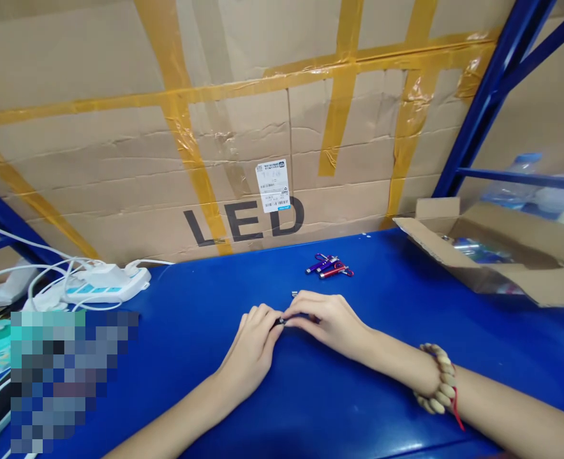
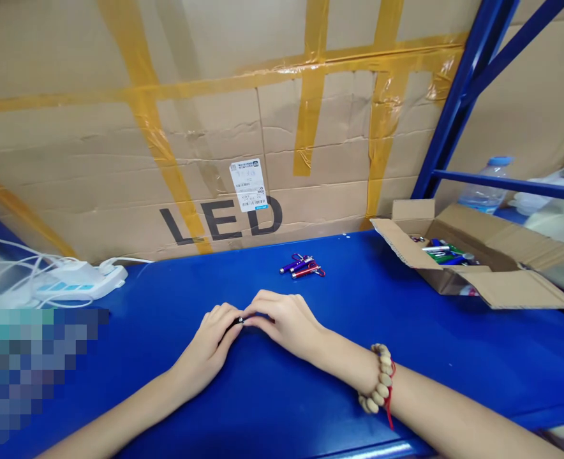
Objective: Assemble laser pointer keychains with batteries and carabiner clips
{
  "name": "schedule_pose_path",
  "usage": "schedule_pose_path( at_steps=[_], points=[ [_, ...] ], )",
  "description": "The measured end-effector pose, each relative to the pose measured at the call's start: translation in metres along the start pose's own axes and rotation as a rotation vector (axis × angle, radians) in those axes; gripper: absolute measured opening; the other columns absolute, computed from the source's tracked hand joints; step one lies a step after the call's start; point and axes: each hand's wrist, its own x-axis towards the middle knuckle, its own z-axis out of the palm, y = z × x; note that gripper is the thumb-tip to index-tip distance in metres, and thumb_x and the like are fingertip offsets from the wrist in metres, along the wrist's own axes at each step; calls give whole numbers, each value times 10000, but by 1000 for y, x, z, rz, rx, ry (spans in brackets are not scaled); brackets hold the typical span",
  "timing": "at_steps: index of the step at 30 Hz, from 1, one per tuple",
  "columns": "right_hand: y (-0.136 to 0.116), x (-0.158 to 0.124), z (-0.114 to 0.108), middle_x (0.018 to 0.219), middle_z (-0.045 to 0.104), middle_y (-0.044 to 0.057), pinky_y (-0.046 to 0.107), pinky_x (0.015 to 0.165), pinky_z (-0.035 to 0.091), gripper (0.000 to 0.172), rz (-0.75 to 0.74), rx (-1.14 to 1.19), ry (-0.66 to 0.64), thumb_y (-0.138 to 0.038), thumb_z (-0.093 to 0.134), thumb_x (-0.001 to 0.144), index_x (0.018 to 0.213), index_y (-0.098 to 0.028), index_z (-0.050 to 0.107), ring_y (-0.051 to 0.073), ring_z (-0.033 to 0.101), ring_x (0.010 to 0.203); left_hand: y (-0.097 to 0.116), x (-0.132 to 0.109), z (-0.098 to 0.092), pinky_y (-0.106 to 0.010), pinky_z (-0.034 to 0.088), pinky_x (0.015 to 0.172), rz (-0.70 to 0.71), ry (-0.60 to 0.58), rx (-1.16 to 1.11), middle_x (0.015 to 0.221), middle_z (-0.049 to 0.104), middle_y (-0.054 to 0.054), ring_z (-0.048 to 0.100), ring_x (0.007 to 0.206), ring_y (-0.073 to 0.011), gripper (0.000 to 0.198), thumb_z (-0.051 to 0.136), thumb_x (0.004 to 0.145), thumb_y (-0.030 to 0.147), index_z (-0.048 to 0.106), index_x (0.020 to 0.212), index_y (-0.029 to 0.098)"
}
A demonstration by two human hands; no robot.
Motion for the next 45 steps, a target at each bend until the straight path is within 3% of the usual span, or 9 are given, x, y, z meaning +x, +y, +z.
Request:
schedule_pose_path(
  at_steps=[15, 20, 24, 30, 34, 37, 40, 42, 45],
  points=[
    [5, 7, -14, 861, 672, -2, 184, 627, 391, 181, 24, -162, -29, -280, 501, 872, 828, -200, 658, 107, 617, 774, 2, 1, 0, -347, 342, 754, 17, -11, 124, 930, 534, -29, 458, 870, -188, 208, 389, 914, 260, 583, 984, 232],
    [8, 7, -14, 829, 676, -13, 205, 503, 306, 180, -87, -313, -234, -270, 510, 867, 817, -222, 675, 101, 618, 682, 0, 1, -3, -336, 342, 746, 45, -41, 204, 951, 520, -46, 448, 881, -197, 234, 428, 901, 252, 596, 1063, 240],
    [8, 7, -13, 844, 676, -13, 208, 507, 309, 152, -111, -346, -349, -255, 533, 852, 839, -232, 683, 109, 625, 691, -1, 0, -7, -328, 334, 729, 136, -86, 281, 972, 509, -49, 431, 870, -196, 280, 403, 911, 249, 581, 1123, 294],
    [11, 11, -19, 855, 672, 3, 194, 585, 370, 194, -76, -257, -319, -338, 538, 843, 843, -208, 682, 120, 625, 769, -4, 3, -9, -313, 348, 735, 165, -82, 314, 985, 520, -37, 443, 875, -188, 301, 404, 910, 310, 547, 1175, 326],
    [13, 18, -20, 870, 666, 19, 198, 627, 385, 270, 26, -267, -259, -362, 466, 883, 872, -192, 676, 117, 610, 775, -1, 3, -14, -351, 363, 786, 240, -53, 425, 1043, 552, -65, 458, 940, -222, 442, 433, 852, 465, 483, 1233, 246],
    [14, 29, -17, 904, 669, 45, 218, 636, 380, 263, 120, -313, -221, -340, 467, 883, 873, -185, 679, 146, 611, 807, 7, 1, -18, -360, 364, 834, 333, 60, 475, 1123, 546, -96, 463, 1018, -239, 553, 436, 813, 535, 452, 1247, 192],
    [13, 47, -15, 892, 678, 81, 250, 653, 381, 222, 192, -321, -175, -322, 526, 841, 827, -168, 685, 197, 615, 838, 24, 0, -19, -367, 351, 867, 483, 157, 517, 1129, 572, -102, 480, 1051, -241, 440, 399, 866, 472, 518, 1181, 188],
    [9, 64, -16, 855, 683, 102, 278, 682, 384, 210, 264, -303, -122, -317, 557, 812, 776, -155, 686, 229, 616, 851, 42, 0, -18, -376, 363, 845, 542, 150, 532, 1082, 609, -109, 517, 1015, -251, 399, 389, 885, 441, 572, 1119, 175],
    [-2, 90, -16, 827, 686, 90, 290, 692, 392, 218, 369, -201, -26, -347, 580, 786, 739, -160, 682, 232, 619, 837, 73, 2, -14, -360, 399, 750, 402, 60, 433, 826, 674, -79, 590, 833, -237, 406, 398, 877, 466, 673, 856, 168]
  ],
)
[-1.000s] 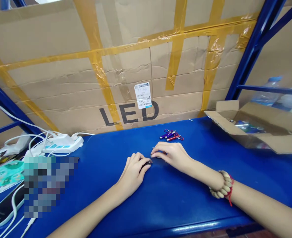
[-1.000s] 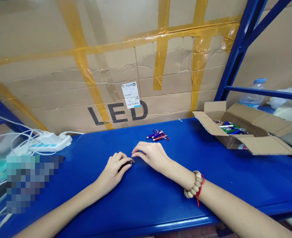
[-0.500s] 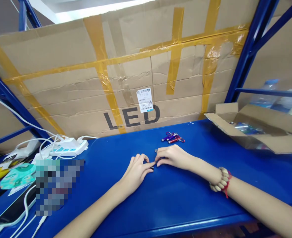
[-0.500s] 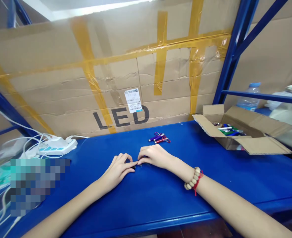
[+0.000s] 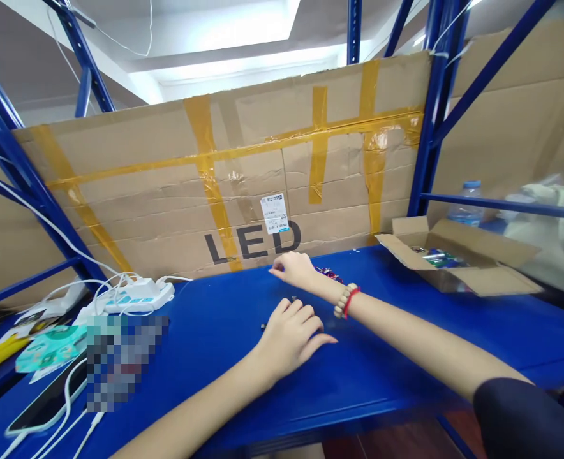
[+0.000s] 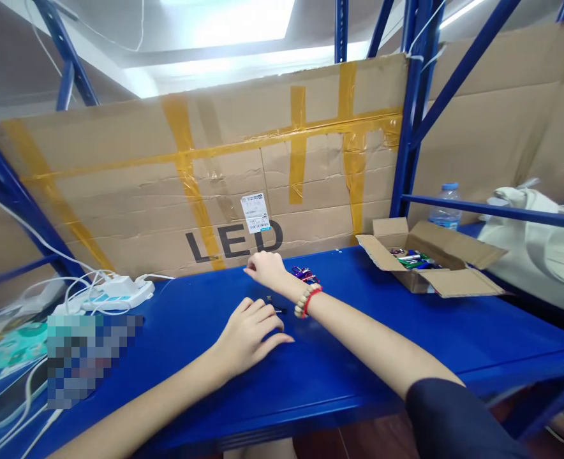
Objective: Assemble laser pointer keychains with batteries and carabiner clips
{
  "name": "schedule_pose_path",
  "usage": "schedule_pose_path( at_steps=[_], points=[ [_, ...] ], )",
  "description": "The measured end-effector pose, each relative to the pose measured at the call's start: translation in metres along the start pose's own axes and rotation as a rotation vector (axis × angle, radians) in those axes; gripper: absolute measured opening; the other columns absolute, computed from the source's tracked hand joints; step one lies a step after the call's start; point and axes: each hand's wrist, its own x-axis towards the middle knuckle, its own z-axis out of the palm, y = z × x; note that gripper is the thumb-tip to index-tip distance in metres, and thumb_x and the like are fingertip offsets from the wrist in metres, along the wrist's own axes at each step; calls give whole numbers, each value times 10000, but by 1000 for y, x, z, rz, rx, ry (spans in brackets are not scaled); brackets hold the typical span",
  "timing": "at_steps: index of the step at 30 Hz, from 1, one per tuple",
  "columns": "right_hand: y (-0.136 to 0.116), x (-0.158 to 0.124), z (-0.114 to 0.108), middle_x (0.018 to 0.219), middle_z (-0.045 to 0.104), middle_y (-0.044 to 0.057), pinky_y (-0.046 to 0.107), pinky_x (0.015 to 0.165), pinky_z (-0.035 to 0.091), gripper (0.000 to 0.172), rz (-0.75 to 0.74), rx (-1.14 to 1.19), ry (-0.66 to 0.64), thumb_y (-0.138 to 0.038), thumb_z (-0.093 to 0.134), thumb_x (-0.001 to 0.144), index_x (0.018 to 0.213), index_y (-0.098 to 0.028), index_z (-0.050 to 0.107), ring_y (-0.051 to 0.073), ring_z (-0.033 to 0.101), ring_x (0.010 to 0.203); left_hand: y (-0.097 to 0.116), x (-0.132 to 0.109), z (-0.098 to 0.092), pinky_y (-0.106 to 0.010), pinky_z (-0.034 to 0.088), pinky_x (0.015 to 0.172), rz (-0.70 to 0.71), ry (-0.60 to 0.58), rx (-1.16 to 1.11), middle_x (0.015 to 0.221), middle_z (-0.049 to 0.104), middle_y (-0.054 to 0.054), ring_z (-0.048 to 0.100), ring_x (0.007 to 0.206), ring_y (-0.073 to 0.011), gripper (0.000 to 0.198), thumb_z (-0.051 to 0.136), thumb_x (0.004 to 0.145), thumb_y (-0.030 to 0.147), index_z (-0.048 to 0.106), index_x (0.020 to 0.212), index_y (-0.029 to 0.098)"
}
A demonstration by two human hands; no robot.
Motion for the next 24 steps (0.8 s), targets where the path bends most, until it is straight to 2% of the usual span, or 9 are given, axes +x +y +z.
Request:
schedule_pose_path(
  at_steps=[1, 4, 7, 10, 13, 16, 19, 24],
  points=[
    [-7, 6, -1, 806, 687, 75, 286, 682, 398, 233, 35, 62, 14, -364, 569, 793, 741, -166, 682, 211, 627, 784, 7, 4, -2, -347, 405, 739, -75, -31, -78, 771, 685, -55, 605, 783, -217, 380, 407, 885, 436, 684, 808, 187],
    [-27, 20, -1, 740, 680, 24, 248, 639, 420, 278, 129, 293, 16, -393, 536, 819, 740, -167, 679, 110, 599, 574, 19, 14, -1, -281, 426, 620, -299, -75, -368, 729, 702, -19, 615, 629, -181, 320, 510, 818, 468, 681, 914, 215],
    [-40, 28, 1, 758, 667, 11, 208, 564, 435, 259, 222, 552, -9, -369, 541, 831, 794, -144, 663, 54, 540, 490, 19, 20, 8, -281, 421, 582, -471, 19, -605, 652, 685, -36, 590, 573, -188, 261, 585, 752, 403, 686, 739, 163],
    [-43, 35, 0, 832, 634, 24, 219, 551, 469, 246, 344, 803, -14, -340, 511, 865, 934, -125, 607, 71, 559, 580, 16, 22, 18, -254, 412, 524, -527, 127, -834, 720, 694, -49, 543, 493, -142, 180, 568, 740, 287, 663, 765, 136],
    [-38, 41, -2, 961, 596, 50, 290, 659, 510, 253, 474, 1025, 19, -311, 487, 884, 1045, -125, 550, 121, 588, 767, 14, 23, 25, -220, 396, 462, -557, 183, -964, 801, 688, -59, 484, 409, -84, 241, 468, 799, 268, 639, 879, 117],
    [-28, 44, -2, 1051, 570, 67, 336, 729, 506, 271, 585, 1214, 69, -297, 493, 880, 1096, -136, 531, 153, 581, 866, 13, 23, 27, -198, 380, 451, -605, 250, -1079, 813, 671, -49, 446, 390, -50, 235, 484, 790, 267, 638, 881, 115],
    [-19, 46, 1, 1077, 561, 71, 346, 745, 504, 278, 675, 1365, 112, -294, 496, 879, 1110, -142, 526, 159, 576, 888, 12, 24, 27, -181, 351, 421, -670, 250, -1195, 766, 655, -42, 432, 382, -33, 194, 538, 749, 257, 653, 802, 110],
    [-14, 54, 12, 1108, 550, 77, 366, 773, 495, 289, 776, 1538, 166, -296, 497, 877, 1125, -148, 520, 171, 568, 922, 10, 24, 27, -143, 240, 317, -828, 177, -1397, 838, 636, -70, 489, 385, -30, 253, 594, 710, 283, 623, 890, 109]
  ],
)
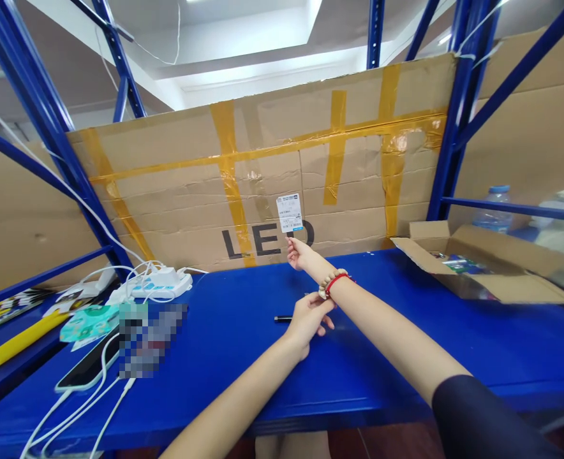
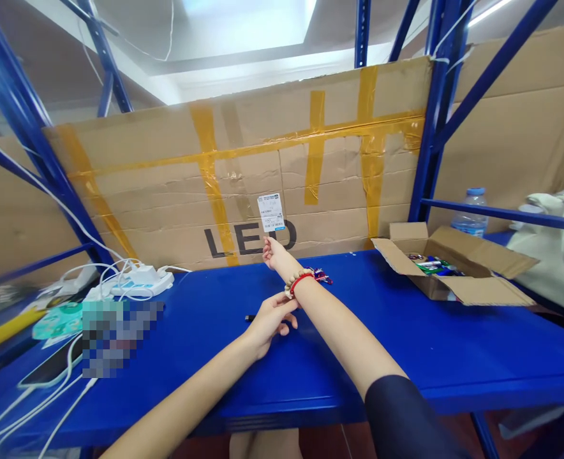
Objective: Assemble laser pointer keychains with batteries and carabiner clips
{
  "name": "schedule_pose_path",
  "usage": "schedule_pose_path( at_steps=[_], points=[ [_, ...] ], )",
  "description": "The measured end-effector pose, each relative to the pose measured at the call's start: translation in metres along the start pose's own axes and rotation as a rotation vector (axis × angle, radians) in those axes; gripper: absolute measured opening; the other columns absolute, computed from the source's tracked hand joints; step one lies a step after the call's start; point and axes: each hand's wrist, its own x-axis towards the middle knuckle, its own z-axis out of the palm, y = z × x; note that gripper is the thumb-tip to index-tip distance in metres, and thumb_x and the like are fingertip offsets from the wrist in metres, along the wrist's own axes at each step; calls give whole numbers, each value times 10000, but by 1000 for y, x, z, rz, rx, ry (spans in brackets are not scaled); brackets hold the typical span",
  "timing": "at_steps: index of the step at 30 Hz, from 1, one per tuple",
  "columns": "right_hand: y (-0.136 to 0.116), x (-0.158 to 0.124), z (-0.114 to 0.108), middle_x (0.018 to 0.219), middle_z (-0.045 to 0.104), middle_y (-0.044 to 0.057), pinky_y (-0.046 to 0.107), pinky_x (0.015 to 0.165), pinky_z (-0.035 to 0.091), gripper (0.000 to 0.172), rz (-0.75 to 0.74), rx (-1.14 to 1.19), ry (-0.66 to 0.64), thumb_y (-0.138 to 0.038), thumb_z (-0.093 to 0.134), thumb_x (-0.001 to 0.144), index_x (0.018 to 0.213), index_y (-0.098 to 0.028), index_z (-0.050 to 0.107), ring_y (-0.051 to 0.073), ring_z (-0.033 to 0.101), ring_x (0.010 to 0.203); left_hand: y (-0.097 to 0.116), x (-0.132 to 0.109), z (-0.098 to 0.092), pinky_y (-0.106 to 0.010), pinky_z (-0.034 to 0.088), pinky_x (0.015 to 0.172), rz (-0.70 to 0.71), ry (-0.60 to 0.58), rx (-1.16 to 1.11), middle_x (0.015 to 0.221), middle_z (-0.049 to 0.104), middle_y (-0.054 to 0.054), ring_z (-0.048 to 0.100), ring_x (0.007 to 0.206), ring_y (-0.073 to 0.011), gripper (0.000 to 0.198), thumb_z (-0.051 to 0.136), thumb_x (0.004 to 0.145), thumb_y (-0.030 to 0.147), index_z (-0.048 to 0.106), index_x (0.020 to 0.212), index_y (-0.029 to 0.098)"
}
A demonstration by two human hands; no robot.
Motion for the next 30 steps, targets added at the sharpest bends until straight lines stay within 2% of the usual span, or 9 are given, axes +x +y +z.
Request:
schedule_pose_path(
  at_steps=[4, 7, 11, 14, 17, 20, 22, 25, 30],
  points=[
    [3, 7, 7, 1123, 544, 79, 375, 788, 489, 295, 7, 112, 55, -301, 496, 877, 1132, -152, 518, 177, 563, 939, -5, 6, -4, -140, 198, 265, -95, -24, -65, 744, 638, -95, 516, 330, -56, 282, 573, 738, 334, 612, 825, 69],
    [2, 10, 9, 1115, 547, 77, 373, 781, 492, 301, -12, 194, 113, -308, 497, 877, 1132, -150, 517, 177, 565, 933, -9, 14, -6, -141, 191, 247, -70, -37, -98, 693, 654, -97, 512, 292, -60, 271, 548, 755, 318, 626, 773, 58],
    [-2, 16, 5, 1115, 546, 78, 374, 780, 492, 303, -28, 283, 183, -308, 496, 877, 1134, -149, 515, 177, 565, 933, -13, 21, -8, -139, 202, 249, -21, -42, -138, 743, 674, -115, 521, 293, -57, 292, 557, 741, 330, 651, 752, 54],
    [-3, 21, 3, 1122, 544, 79, 379, 787, 489, 306, -44, 331, 214, -306, 498, 876, 1137, -148, 514, 180, 563, 942, -15, 21, -13, -148, 210, 259, 20, -40, -162, 782, 676, -116, 525, 307, -62, 348, 565, 726, 388, 667, 821, 69],
    [-2, 25, 5, 1117, 546, 78, 376, 784, 491, 304, -54, 353, 232, -306, 498, 876, 1135, -147, 515, 179, 565, 937, -17, 21, -19, -153, 199, 274, 88, 24, -157, 759, 669, -84, 510, 316, -54, 341, 593, 696, 384, 670, 861, 95],
    [-1, 26, 10, 1102, 552, 76, 367, 769, 496, 298, -56, 345, 236, -303, 497, 877, 1128, -145, 518, 173, 570, 920, -18, 22, -24, -168, 215, 296, 184, 119, -105, 617, 628, -30, 467, 297, -46, 250, 620, 671, 328, 673, 748, 97],
    [-2, 25, 13, 1097, 554, 75, 363, 764, 498, 296, -56, 324, 231, -302, 497, 877, 1126, -143, 518, 171, 571, 914, -18, 22, -25, -172, 280, 345, 268, 185, -60, 579, 598, 1, 465, 317, -39, 172, 631, 659, 279, 660, 683, 110],
    [-3, 24, 16, 1092, 555, 75, 359, 759, 499, 295, -62, 267, 207, -304, 496, 878, 1124, -143, 519, 168, 573, 907, -17, 21, -25, -178, 324, 396, 382, 264, 5, 591, 577, 23, 461, 339, -34, 106, 625, 653, 231, 638, 640, 127],
    [4, 23, 20, 1062, 565, 69, 337, 730, 508, 276, -37, 106, 135, -293, 495, 880, 1107, -140, 525, 155, 579, 871, -18, 19, -26, -179, 292, 390, 528, 363, 99, 626, 556, 25, 408, 369, -25, 67, 634, 628, 196, 627, 616, 131]
  ],
)
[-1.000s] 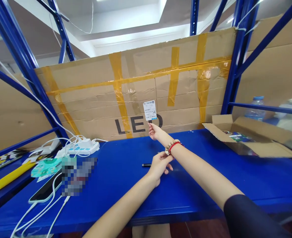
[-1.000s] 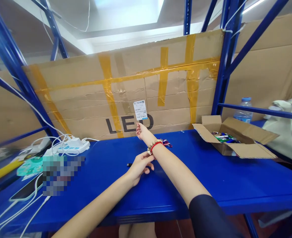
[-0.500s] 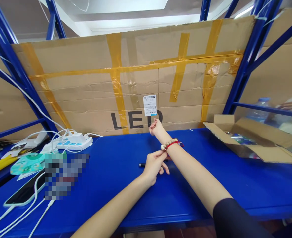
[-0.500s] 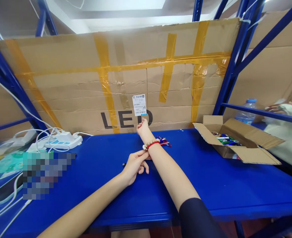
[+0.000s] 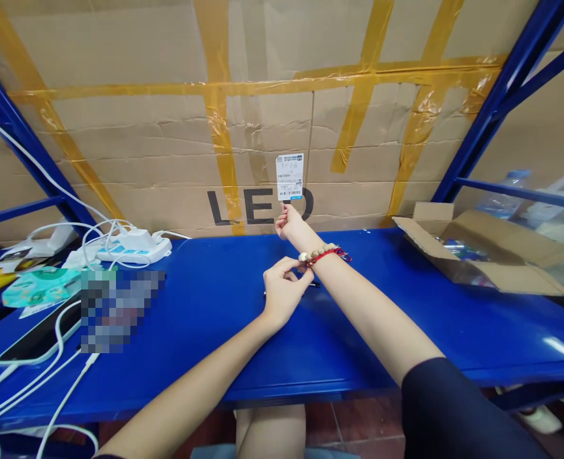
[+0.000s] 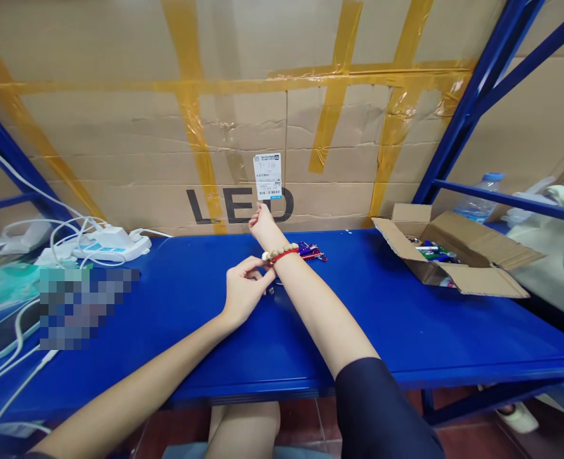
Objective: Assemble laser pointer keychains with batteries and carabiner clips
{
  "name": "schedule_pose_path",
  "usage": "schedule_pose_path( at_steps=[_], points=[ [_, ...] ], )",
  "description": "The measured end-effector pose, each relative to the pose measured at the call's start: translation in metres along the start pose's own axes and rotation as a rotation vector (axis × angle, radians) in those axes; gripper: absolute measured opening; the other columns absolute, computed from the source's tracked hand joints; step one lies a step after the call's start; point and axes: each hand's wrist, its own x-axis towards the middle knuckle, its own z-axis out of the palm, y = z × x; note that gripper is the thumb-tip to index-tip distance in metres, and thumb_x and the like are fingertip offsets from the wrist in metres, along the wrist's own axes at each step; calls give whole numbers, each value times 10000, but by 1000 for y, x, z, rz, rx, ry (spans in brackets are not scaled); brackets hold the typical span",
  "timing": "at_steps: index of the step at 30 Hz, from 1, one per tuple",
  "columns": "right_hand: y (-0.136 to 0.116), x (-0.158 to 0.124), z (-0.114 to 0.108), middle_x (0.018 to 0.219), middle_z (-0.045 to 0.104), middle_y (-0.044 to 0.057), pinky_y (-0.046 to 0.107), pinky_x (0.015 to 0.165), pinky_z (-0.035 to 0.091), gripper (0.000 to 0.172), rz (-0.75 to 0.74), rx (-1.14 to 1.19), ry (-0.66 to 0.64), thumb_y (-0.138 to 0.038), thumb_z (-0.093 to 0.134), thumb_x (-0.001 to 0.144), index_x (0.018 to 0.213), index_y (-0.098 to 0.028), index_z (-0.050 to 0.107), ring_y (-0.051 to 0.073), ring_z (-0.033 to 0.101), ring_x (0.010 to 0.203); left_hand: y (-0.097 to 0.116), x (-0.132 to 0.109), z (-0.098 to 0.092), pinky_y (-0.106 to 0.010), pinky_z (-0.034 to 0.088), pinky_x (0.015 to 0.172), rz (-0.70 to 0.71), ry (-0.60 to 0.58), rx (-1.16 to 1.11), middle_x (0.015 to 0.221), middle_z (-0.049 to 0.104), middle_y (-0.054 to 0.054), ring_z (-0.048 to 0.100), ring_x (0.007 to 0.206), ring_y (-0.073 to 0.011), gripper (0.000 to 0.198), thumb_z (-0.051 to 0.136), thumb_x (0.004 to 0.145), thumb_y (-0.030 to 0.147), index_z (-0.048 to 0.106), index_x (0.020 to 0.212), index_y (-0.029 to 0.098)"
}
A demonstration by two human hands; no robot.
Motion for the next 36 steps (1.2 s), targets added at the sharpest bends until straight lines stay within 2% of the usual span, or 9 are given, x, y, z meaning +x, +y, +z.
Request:
schedule_pose_path(
  at_steps=[4, 8, 11, 14, 17, 23, 29, 33, 36],
  points=[
    [8, 1, -3, 1072, 563, 70, 345, 741, 505, 277, -3, -182, -77, -286, 503, 875, 1109, -139, 526, 160, 577, 886, 0, 1, -3, -180, 299, 406, 106, 27, 64, 653, 560, 21, 381, 397, -27, 97, 623, 668, 204, 667, 722, 137],
    [22, 3, -14, 1010, 580, 59, 316, 698, 510, 252, -76, -402, -128, -289, 504, 875, 1066, -129, 541, 141, 584, 827, 1, 2, -4, -186, 321, 431, 252, -25, 230, 641, 583, 11, 385, 432, -47, 112, 595, 726, 205, 687, 748, 145],
    [31, 5, -24, 836, 600, 18, 243, 588, 492, 180, -183, -574, -153, -271, 519, 867, 924, -110, 575, 89, 568, 661, 0, 2, -4, -188, 311, 425, 265, -38, 264, 624, 576, 15, 367, 433, -52, 110, 596, 733, 208, 690, 733, 150],
    [34, 6, -32, 591, 569, -47, 169, 518, 416, 100, -293, -714, -172, -175, 600, 789, 698, -133, 599, 50, 508, 506, -1, 2, -4, -188, 318, 436, 273, -38, 328, 640, 580, 14, 366, 437, -52, 106, 604, 732, 204, 695, 746, 151],
    [30, 7, -38, 434, 513, -77, 139, 508, 358, 185, -377, -810, -180, -72, 619, 707, 551, -170, 599, 39, 485, 449, 0, 1, -5, -186, 328, 454, 270, -68, 420, 702, 611, 15, 388, 451, -49, 92, 618, 728, 206, 699, 756, 174],
    [28, 6, -37, 528, 564, -62, 154, 422, 351, 93, -424, -870, -198, -179, 586, 781, 706, -148, 632, 35, 472, 398, 5, -4, -3, -181, 325, 439, 287, -98, 460, 759, 608, 17, 386, 439, -40, 151, 643, 742, 269, 702, 865, 205],
    [37, 4, -31, 631, 571, -35, 153, 416, 402, 213, -442, -913, -197, -292, 509, 873, 798, -105, 579, 31, 484, 448, 3, -1, -2, -176, 360, 469, 320, -84, 490, 746, 596, 17, 427, 466, -48, 153, 627, 771, 277, 714, 891, 237],
    [40, 7, -32, 631, 614, -36, 165, 481, 412, 147, -547, -1034, -156, -266, 513, 845, 828, -163, 617, 45, 529, 461, 0, 1, -3, -167, 368, 473, 356, -81, 551, 742, 607, 17, 458, 478, -49, 133, 608, 787, 257, 711, 865, 224],
    [37, 5, -34, 674, 651, -24, 205, 599, 431, 116, -660, -1167, -138, -255, 527, 819, 870, -220, 625, 100, 598, 590, 0, 1, -3, -164, 374, 478, 387, -72, 605, 744, 621, 12, 478, 488, -54, 135, 586, 800, 260, 698, 857, 210]
  ],
)
